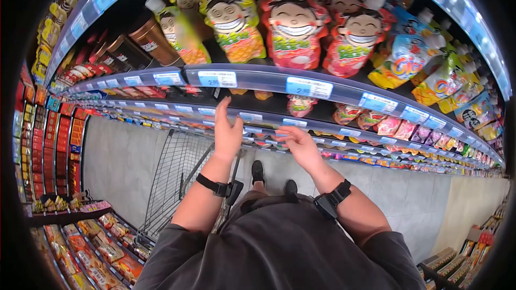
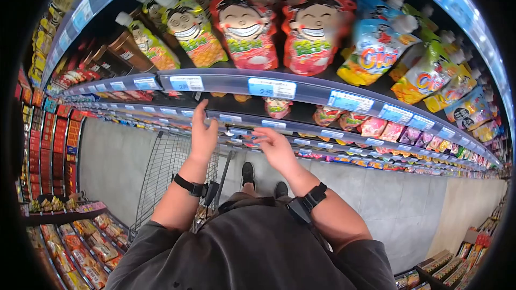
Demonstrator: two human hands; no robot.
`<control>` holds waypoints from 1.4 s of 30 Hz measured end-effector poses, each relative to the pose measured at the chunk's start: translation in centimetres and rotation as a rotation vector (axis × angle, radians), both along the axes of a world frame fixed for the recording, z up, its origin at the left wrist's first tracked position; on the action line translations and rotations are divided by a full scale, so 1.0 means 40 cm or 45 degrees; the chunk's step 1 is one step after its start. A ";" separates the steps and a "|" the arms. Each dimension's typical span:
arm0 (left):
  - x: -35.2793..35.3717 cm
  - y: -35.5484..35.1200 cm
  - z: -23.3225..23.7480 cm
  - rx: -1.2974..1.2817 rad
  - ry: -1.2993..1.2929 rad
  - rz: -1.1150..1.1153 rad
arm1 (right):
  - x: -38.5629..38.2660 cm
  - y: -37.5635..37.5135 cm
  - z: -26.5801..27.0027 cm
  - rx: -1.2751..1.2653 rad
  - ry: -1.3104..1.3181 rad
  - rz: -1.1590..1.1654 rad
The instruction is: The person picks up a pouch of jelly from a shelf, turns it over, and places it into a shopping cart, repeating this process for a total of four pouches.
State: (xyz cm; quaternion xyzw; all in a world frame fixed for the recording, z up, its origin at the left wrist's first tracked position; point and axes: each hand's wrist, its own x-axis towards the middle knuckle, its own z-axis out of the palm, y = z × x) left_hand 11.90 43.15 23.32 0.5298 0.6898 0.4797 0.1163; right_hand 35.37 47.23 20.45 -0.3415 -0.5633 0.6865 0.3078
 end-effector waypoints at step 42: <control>-0.121 0.053 0.081 0.000 0.094 -0.118 | -0.250 0.113 0.129 -0.069 0.047 0.363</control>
